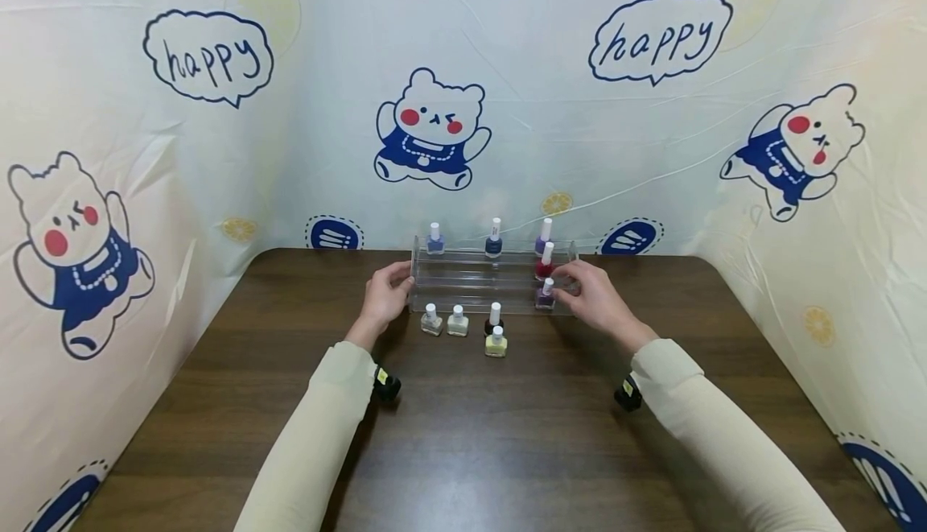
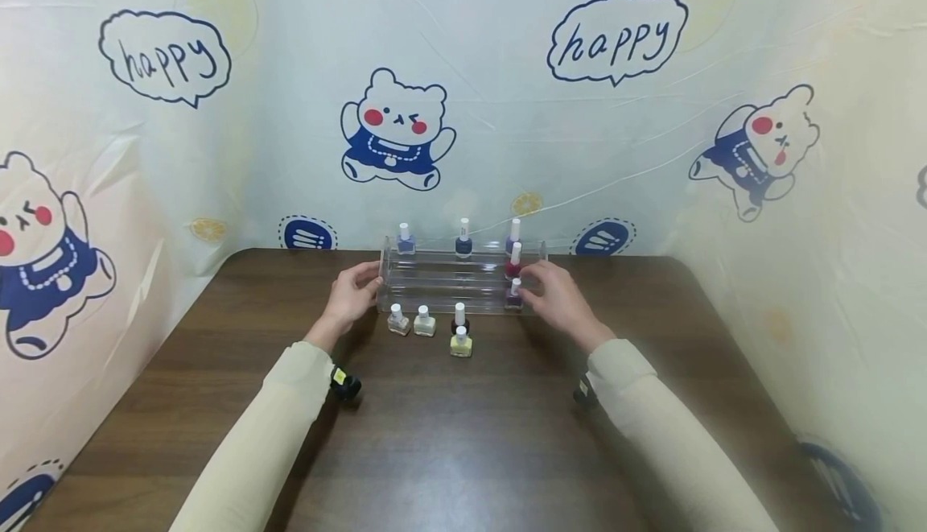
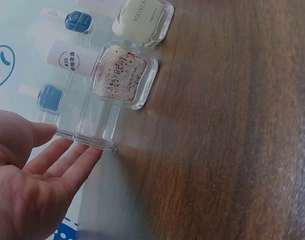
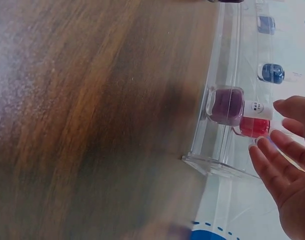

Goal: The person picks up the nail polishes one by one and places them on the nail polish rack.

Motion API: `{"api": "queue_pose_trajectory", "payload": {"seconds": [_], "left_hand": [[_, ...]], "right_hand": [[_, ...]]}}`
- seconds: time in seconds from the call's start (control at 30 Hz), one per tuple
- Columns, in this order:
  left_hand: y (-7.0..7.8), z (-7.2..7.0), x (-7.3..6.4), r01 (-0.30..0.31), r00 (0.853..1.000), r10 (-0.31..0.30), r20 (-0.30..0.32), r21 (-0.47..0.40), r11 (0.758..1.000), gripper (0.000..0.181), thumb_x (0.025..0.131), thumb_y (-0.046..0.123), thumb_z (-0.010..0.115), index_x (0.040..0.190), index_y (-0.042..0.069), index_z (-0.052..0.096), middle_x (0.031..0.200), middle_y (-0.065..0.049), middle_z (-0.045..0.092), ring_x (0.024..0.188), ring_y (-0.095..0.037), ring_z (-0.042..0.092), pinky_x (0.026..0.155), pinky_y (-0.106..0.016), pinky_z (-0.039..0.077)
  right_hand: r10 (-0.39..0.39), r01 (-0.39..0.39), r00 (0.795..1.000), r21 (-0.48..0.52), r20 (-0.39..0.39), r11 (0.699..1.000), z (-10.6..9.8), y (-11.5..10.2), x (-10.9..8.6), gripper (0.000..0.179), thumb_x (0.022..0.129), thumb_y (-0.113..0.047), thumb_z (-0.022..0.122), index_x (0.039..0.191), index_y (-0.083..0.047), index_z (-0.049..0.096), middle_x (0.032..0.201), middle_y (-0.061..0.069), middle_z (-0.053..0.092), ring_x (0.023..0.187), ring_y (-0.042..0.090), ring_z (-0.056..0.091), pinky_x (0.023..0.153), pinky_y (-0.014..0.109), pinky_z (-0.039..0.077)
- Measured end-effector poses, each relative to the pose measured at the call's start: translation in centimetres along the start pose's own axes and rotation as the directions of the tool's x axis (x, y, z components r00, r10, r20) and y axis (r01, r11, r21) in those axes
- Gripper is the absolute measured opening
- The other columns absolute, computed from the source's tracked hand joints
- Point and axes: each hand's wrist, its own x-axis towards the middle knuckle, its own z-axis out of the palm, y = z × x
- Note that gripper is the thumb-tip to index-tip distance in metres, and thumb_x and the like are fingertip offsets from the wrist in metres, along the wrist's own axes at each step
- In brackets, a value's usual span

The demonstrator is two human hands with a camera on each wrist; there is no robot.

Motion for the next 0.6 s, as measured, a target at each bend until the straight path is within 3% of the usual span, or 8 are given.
{"api": "queue_pose_trajectory", "payload": {"seconds": [0.6], "left_hand": [[-0.05,0.01,0.07,0.002,1.0,-0.002,-0.002,-0.002,1.0,0.038,0.106,0.006,0.054,0.144,0.007,0.057,0.141,-0.019,0.061,0.122,-0.035,0.063,0.094,-0.047,0.058]], "right_hand": [[-0.019,0.02,1.0,0.04,-0.018,0.999,-0.02,-0.94,-0.92,0.029,0.093,-0.007,0.075,0.12,0.002,0.069,0.114,0.019,0.068,0.1,0.034,0.069,0.083,0.047,0.062]]}}
